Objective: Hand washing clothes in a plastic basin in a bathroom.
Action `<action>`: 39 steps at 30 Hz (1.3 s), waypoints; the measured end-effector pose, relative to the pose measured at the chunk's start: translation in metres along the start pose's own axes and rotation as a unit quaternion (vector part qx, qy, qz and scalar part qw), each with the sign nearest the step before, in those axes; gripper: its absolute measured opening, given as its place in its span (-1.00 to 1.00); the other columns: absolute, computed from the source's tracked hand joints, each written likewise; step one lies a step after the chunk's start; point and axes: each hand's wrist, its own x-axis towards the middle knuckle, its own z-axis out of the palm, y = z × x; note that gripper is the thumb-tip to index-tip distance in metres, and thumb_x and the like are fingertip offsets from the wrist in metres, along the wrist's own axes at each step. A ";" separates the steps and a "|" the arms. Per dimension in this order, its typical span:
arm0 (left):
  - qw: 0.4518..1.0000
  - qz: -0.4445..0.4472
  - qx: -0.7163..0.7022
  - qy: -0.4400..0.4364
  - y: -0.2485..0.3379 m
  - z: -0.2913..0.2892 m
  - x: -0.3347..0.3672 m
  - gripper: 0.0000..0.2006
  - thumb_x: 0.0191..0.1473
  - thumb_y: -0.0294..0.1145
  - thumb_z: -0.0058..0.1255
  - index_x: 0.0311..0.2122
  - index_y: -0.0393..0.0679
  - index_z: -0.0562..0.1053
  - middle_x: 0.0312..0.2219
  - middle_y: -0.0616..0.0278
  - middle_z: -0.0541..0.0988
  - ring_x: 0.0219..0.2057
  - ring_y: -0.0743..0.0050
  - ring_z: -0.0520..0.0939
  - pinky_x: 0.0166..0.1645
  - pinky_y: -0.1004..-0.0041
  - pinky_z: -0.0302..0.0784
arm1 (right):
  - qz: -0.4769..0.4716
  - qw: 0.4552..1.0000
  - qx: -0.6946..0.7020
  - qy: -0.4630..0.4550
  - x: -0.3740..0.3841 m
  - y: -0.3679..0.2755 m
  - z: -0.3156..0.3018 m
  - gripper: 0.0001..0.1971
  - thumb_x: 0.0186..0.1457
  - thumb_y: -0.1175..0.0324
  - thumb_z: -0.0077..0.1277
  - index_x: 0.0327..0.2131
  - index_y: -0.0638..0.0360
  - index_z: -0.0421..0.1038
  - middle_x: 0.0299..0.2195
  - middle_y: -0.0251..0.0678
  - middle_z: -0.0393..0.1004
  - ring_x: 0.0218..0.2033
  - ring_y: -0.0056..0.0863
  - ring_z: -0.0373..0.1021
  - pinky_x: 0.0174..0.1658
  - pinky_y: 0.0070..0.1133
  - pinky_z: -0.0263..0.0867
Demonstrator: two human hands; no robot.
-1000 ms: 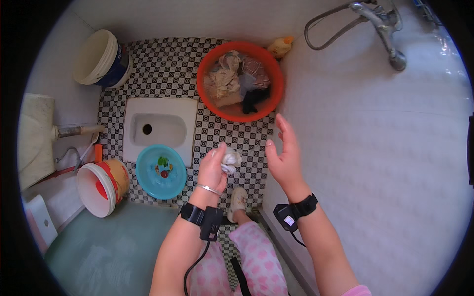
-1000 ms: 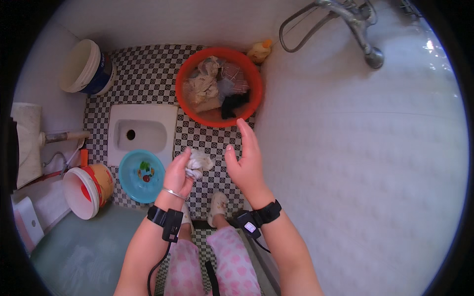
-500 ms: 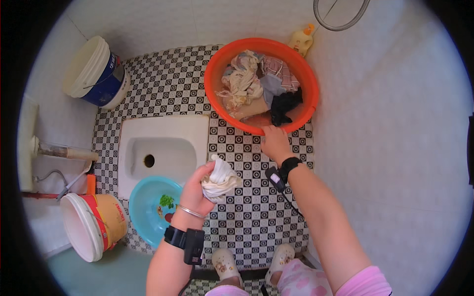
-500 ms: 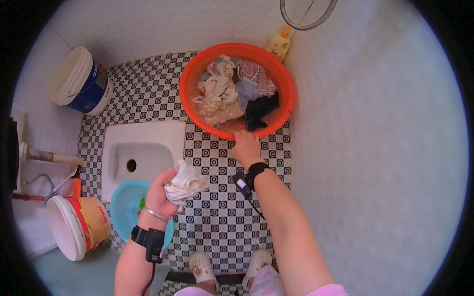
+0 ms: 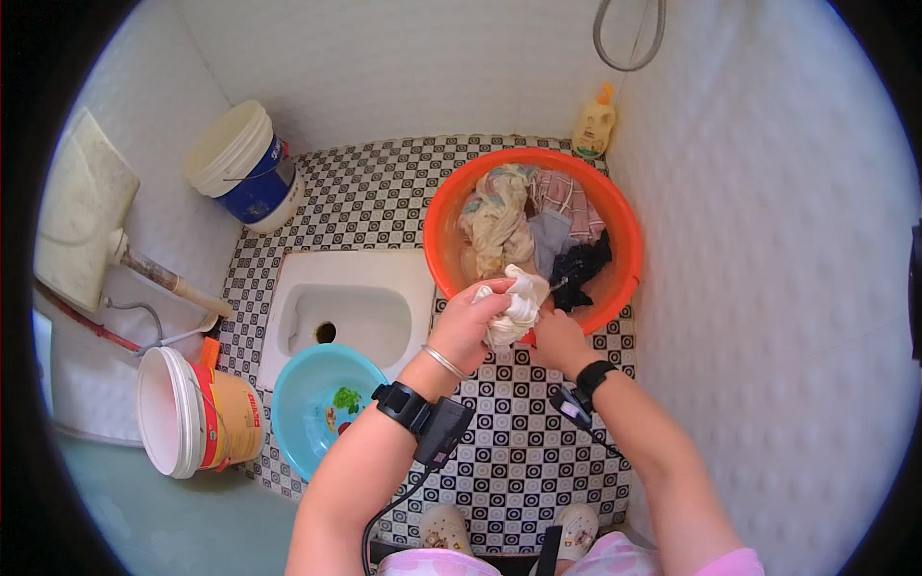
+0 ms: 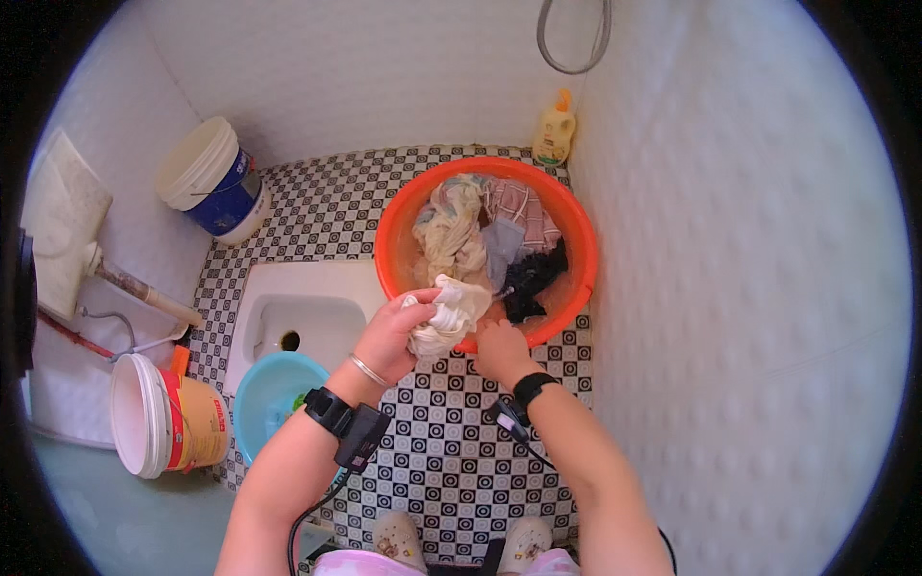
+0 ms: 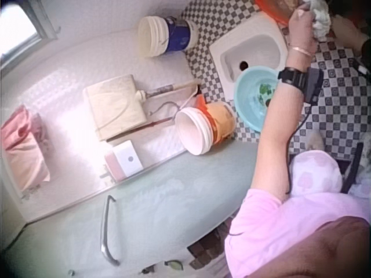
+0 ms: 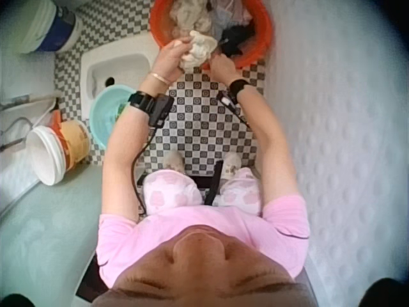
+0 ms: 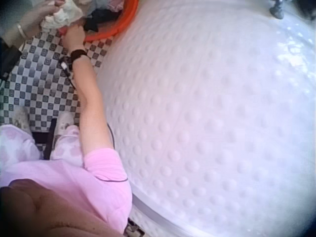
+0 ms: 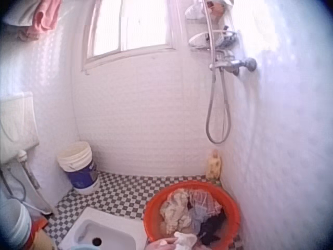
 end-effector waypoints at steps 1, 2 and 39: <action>0.999 0.002 0.030 0.009 -0.007 -0.001 -0.001 -0.65 0.07 -0.51 -0.12 0.00 -0.34 0.30 -0.19 0.12 0.50 -0.21 0.36 0.56 -0.12 0.41 0.49 | 0.002 1.000 0.005 -0.001 -0.011 -0.006 -0.006 -0.62 -0.20 0.35 0.09 -0.21 0.21 0.35 -0.27 -0.16 0.43 -0.18 -0.20 0.35 -0.16 -0.40 0.35; 0.998 0.000 0.058 0.014 -0.015 0.000 -0.001 -0.64 0.08 -0.50 -0.13 0.01 -0.33 0.29 -0.20 0.13 0.50 -0.21 0.36 0.56 -0.11 0.40 0.49 | -0.011 0.999 0.030 -0.020 -0.027 -0.012 -0.015 -0.62 -0.20 0.35 0.08 -0.22 0.21 0.37 -0.25 -0.17 0.43 -0.17 -0.21 0.35 -0.15 -0.40 0.35; 0.969 -0.015 0.243 0.027 -0.134 -0.121 -0.124 -0.56 0.27 -0.14 -0.45 0.02 -0.29 0.29 0.00 0.08 0.39 0.07 0.27 0.36 0.18 0.30 0.19 | -0.022 0.937 0.139 -0.321 -0.102 -0.061 0.095 -0.65 -0.13 0.19 0.08 -0.34 0.30 0.46 -0.37 -0.04 0.47 -0.28 -0.08 0.41 -0.24 -0.33 0.34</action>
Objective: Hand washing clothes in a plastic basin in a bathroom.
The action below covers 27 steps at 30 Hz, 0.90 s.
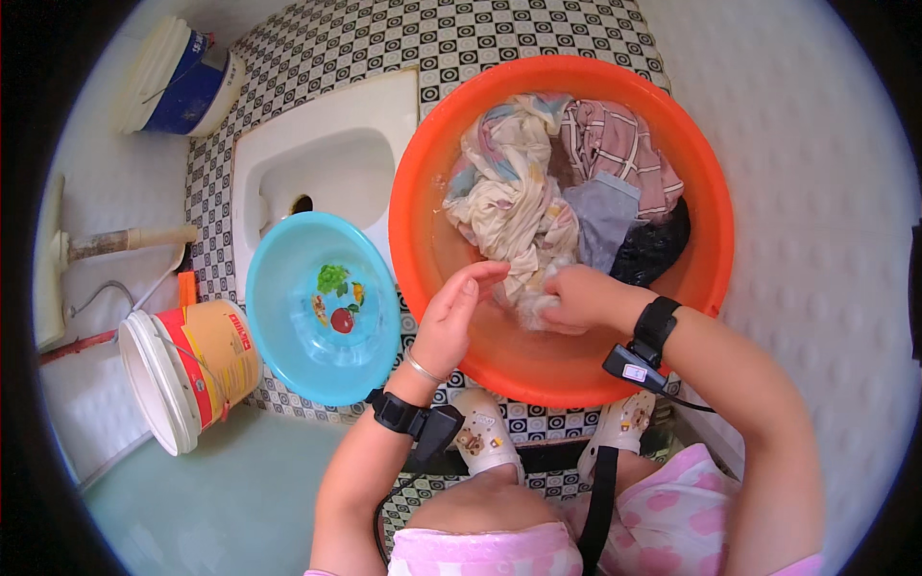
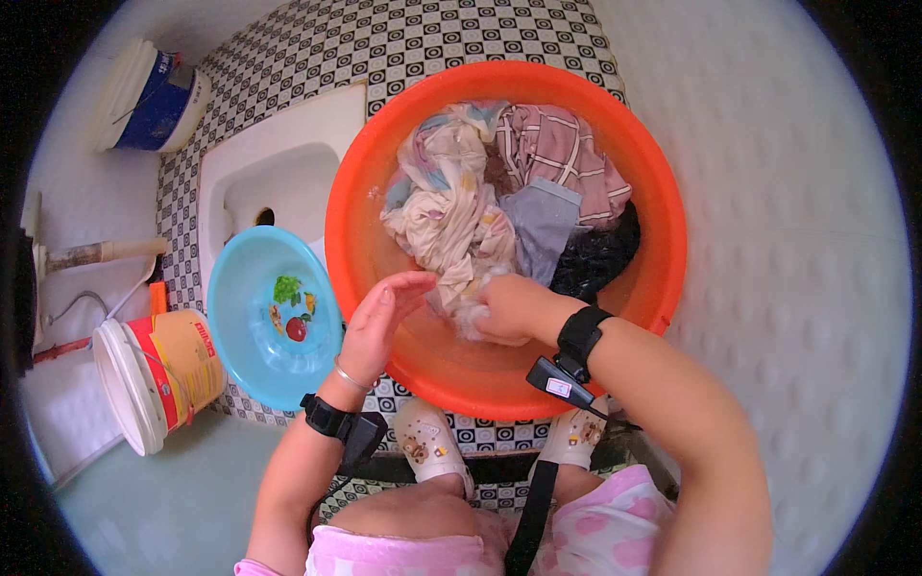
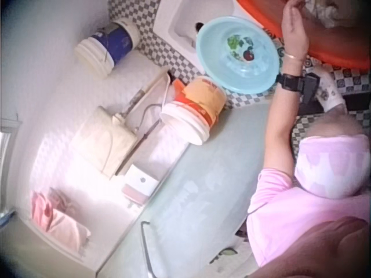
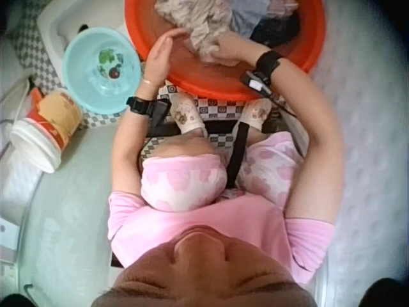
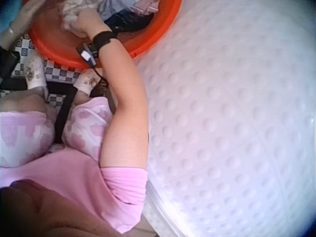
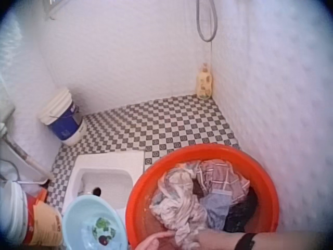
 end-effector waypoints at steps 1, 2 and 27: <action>1.000 -0.005 -0.001 0.000 0.002 0.001 0.000 -0.56 0.27 -0.14 -0.45 0.02 -0.29 0.29 0.00 0.08 0.39 0.07 0.27 0.36 0.18 0.30 0.19 | -0.023 0.997 0.078 0.011 -0.002 -0.008 -0.006 -0.64 -0.13 0.18 0.08 -0.32 0.27 0.46 -0.35 -0.04 0.47 -0.27 -0.08 0.41 -0.22 -0.33 0.34; 1.000 -0.003 -0.023 -0.004 0.007 0.004 0.001 -0.54 0.27 -0.12 -0.47 0.03 -0.28 0.28 0.02 0.06 0.38 0.09 0.26 0.35 0.19 0.29 0.17 | -0.046 0.987 0.154 0.025 -0.006 -0.014 -0.012 -0.63 -0.13 0.16 0.08 -0.29 0.24 0.45 -0.32 -0.04 0.47 -0.25 -0.09 0.41 -0.21 -0.34 0.34; 0.913 -0.078 -0.400 0.024 0.044 0.038 0.028 -0.53 0.26 -0.04 -0.45 0.15 -0.11 0.15 -0.09 0.17 0.38 -0.03 0.32 0.40 0.10 0.34 0.27 | -0.272 0.841 0.262 0.387 -0.043 -0.095 -0.077 -0.76 0.06 0.24 -0.07 -0.37 0.25 0.36 -0.41 -0.04 0.43 -0.42 -0.10 0.40 -0.35 -0.33 0.31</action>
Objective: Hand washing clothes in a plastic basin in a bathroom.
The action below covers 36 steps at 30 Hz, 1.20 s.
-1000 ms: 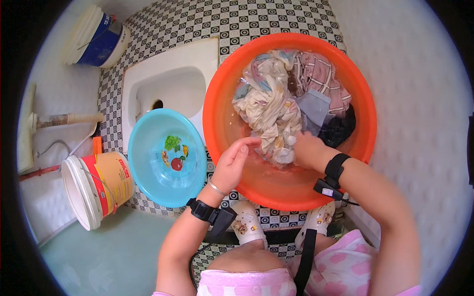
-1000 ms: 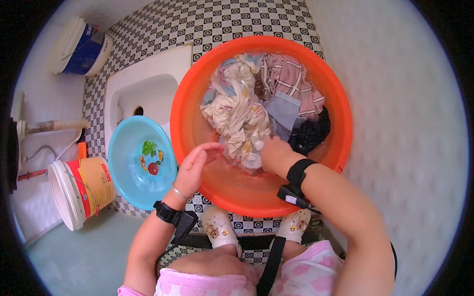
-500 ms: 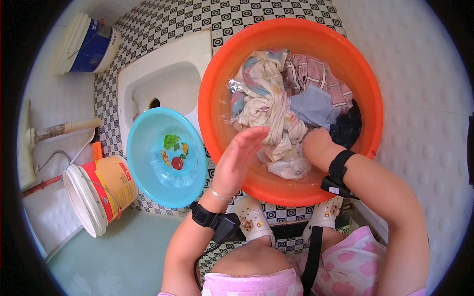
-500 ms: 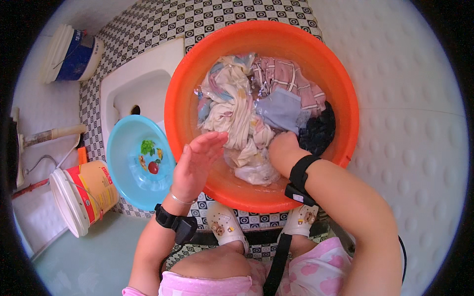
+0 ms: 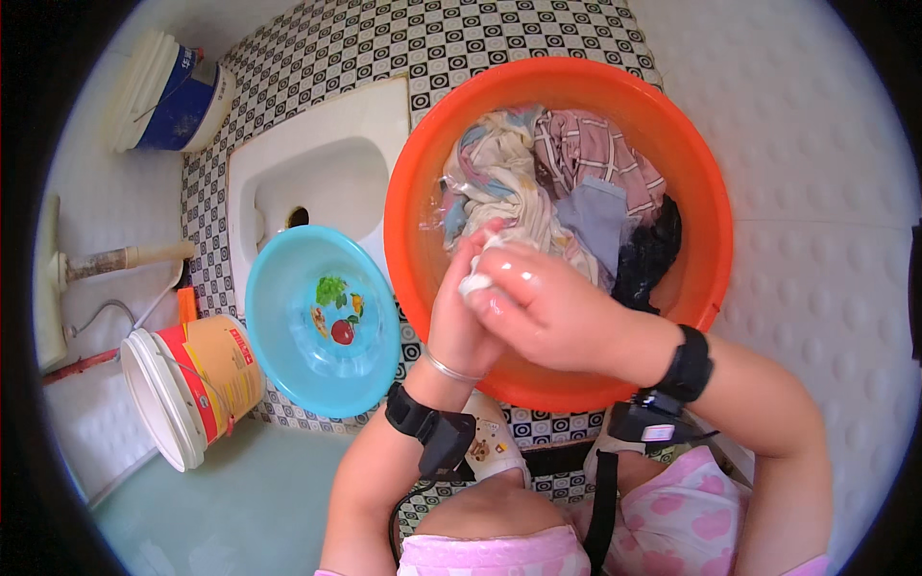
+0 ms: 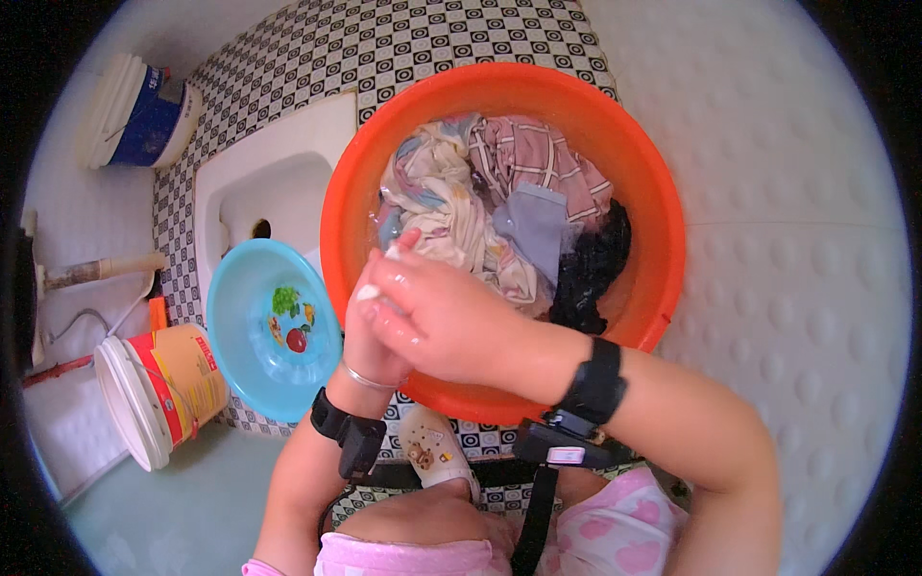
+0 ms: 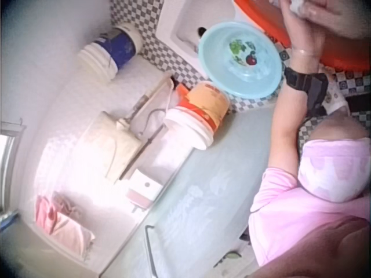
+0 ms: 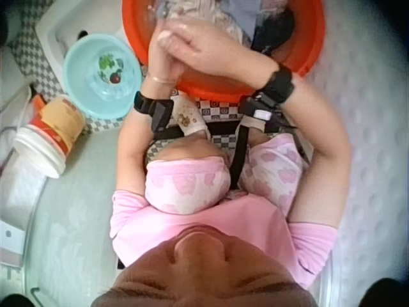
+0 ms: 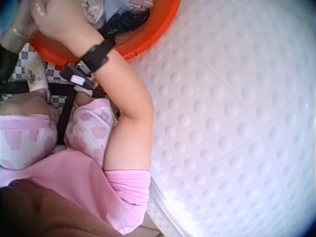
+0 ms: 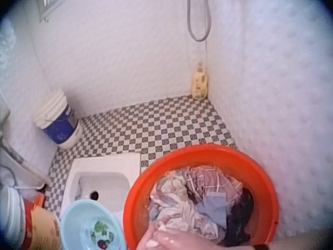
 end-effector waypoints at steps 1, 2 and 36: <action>0.999 -0.031 0.000 -0.007 0.002 -0.004 0.002 -0.56 0.26 -0.06 -0.42 0.10 -0.11 0.21 -0.19 0.22 0.44 -0.11 0.35 0.46 0.03 0.37 0.35 | -0.001 1.000 -0.001 0.001 -0.001 0.004 0.002 -0.76 0.06 0.24 -0.07 -0.37 0.25 0.36 -0.41 -0.04 0.43 -0.42 -0.10 0.40 -0.35 -0.33 0.31; 0.998 -0.025 -0.037 -0.042 0.003 -0.009 0.003 -0.59 0.26 -0.08 -0.40 0.04 -0.13 0.25 -0.16 0.19 0.47 -0.11 0.32 0.49 0.00 0.35 0.40 | 0.002 0.998 -0.050 -0.029 -0.001 0.008 0.006 -0.78 0.08 0.27 -0.10 -0.42 0.26 0.31 -0.46 -0.05 0.39 -0.43 -0.08 0.36 -0.37 -0.33 0.28; 0.992 -0.072 0.040 0.092 0.007 -0.028 0.030 -0.62 0.24 -0.06 -0.39 0.02 -0.02 0.30 -0.11 0.35 0.45 -0.21 0.55 0.49 -0.21 0.46 0.41 | 0.122 0.992 -0.016 -0.040 0.014 0.090 0.006 -0.86 0.05 0.39 -0.07 -0.32 0.24 0.30 -0.54 -0.24 0.37 -0.48 -0.41 0.34 -0.35 -0.50 0.29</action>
